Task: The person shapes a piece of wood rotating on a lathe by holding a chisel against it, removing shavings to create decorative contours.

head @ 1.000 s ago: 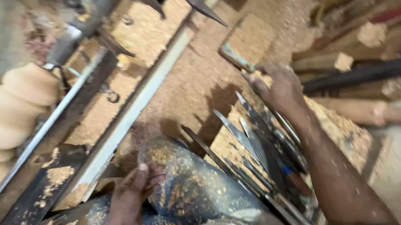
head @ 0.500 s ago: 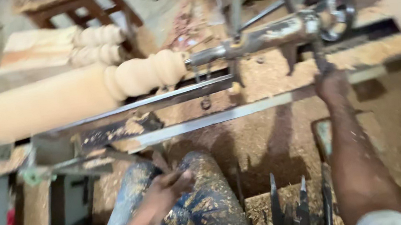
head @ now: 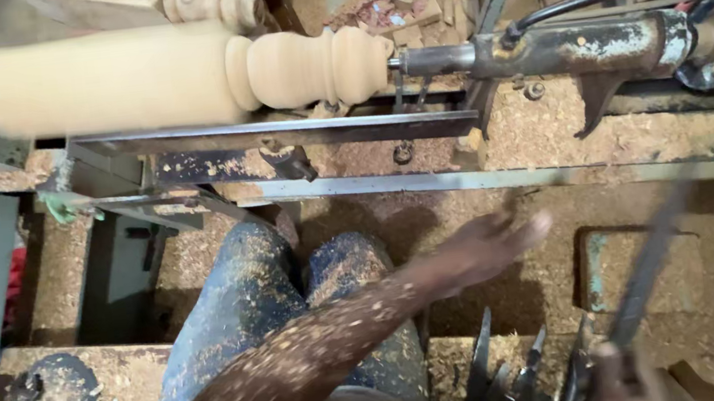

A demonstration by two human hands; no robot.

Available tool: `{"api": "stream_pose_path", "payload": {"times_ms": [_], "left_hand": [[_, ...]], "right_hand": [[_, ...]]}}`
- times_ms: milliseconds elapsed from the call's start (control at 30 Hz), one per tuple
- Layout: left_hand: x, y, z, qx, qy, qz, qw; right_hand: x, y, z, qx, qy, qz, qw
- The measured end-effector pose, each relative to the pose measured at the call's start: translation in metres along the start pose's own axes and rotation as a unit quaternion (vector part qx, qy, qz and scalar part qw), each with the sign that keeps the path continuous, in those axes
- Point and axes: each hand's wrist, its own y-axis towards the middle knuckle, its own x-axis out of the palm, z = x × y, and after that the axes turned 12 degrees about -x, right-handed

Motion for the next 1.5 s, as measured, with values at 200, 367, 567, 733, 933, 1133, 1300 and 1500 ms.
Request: {"api": "stream_pose_path", "payload": {"times_ms": [200,367,567,733,933,1133,1300,1500], "left_hand": [[0.028,0.026,0.025,-0.008,-0.486,0.124,0.865],[-0.033,0.004,0.021,-0.1,-0.611,0.192,0.761],[-0.065,0.016,0.007,-0.069,-0.639,0.189,0.743],[-0.086,0.033,0.007,-0.079,-0.677,0.173,0.711],[-0.085,0.058,0.015,-0.111,-0.665,0.262,0.691],[-0.087,0.049,0.028,-0.153,-0.677,0.281,0.662],[-0.089,0.05,0.029,-0.151,-0.682,0.282,0.657],[-0.089,0.053,0.029,-0.151,-0.687,0.281,0.652]], "right_hand": [[0.002,-0.051,-0.069,-0.335,-0.054,-0.169,0.925],[-0.006,-0.031,-0.164,0.094,0.064,-0.404,0.908],[-0.005,-0.027,-0.211,0.063,-0.003,-0.421,0.905],[-0.01,-0.011,-0.23,0.131,0.034,-0.42,0.898],[-0.015,0.0,-0.238,0.118,0.043,-0.432,0.893],[-0.017,0.015,-0.236,0.09,0.013,-0.454,0.886],[-0.02,0.017,-0.24,0.095,-0.006,-0.452,0.887],[-0.025,0.019,-0.247,0.116,-0.017,-0.455,0.883]]}}
